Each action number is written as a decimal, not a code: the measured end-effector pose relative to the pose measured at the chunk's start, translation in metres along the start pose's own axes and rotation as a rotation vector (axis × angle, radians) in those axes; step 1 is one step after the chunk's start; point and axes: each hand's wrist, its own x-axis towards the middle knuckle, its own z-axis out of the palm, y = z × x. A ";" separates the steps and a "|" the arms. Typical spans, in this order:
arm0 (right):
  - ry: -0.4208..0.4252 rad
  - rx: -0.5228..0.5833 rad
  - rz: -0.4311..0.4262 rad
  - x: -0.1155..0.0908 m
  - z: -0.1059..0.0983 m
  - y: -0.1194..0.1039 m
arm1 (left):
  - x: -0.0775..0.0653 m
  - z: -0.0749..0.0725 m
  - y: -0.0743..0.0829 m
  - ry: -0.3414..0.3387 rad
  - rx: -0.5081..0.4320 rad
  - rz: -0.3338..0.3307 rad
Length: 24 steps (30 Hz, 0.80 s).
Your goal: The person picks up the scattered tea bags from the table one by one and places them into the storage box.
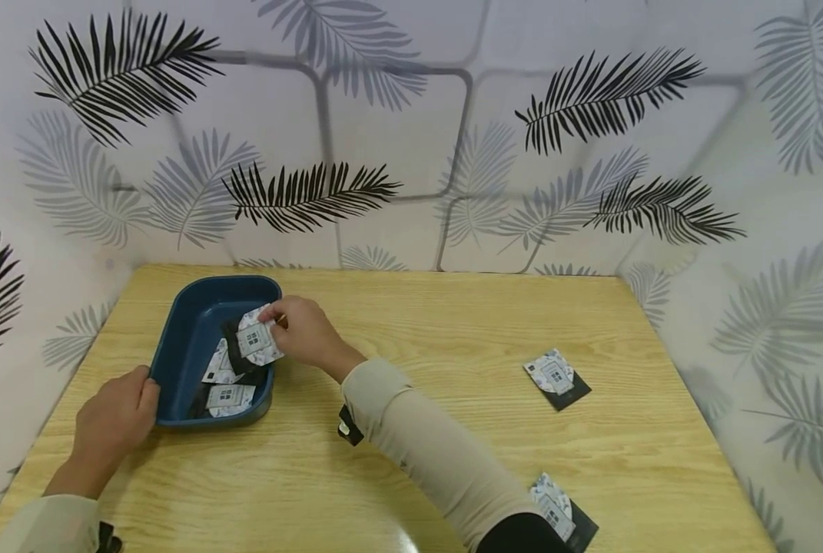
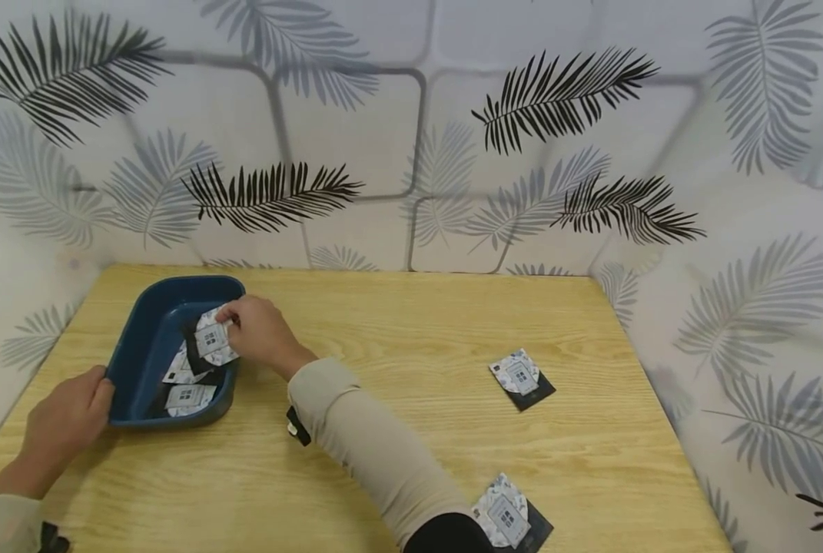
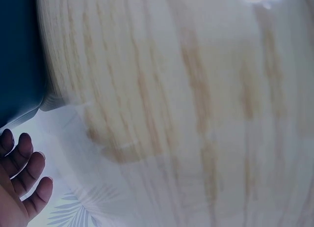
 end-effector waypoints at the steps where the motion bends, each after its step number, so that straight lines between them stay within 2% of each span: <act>1: -0.014 -0.012 -0.002 0.001 0.001 0.000 | 0.000 0.000 0.000 0.000 0.001 0.000; 8: -0.141 -0.127 -0.028 0.008 0.007 -0.006 | 0.000 0.000 0.001 -0.001 0.015 -0.006; 14: -0.233 -0.181 0.029 0.016 0.015 -0.010 | 0.000 0.001 0.000 -0.011 0.018 -0.018; 20: -0.217 -0.235 0.082 0.020 0.019 -0.011 | 0.000 0.002 0.002 0.014 0.014 -0.014; 24: -0.228 -0.221 0.054 0.019 0.019 -0.010 | -0.002 0.002 0.003 0.024 0.010 -0.016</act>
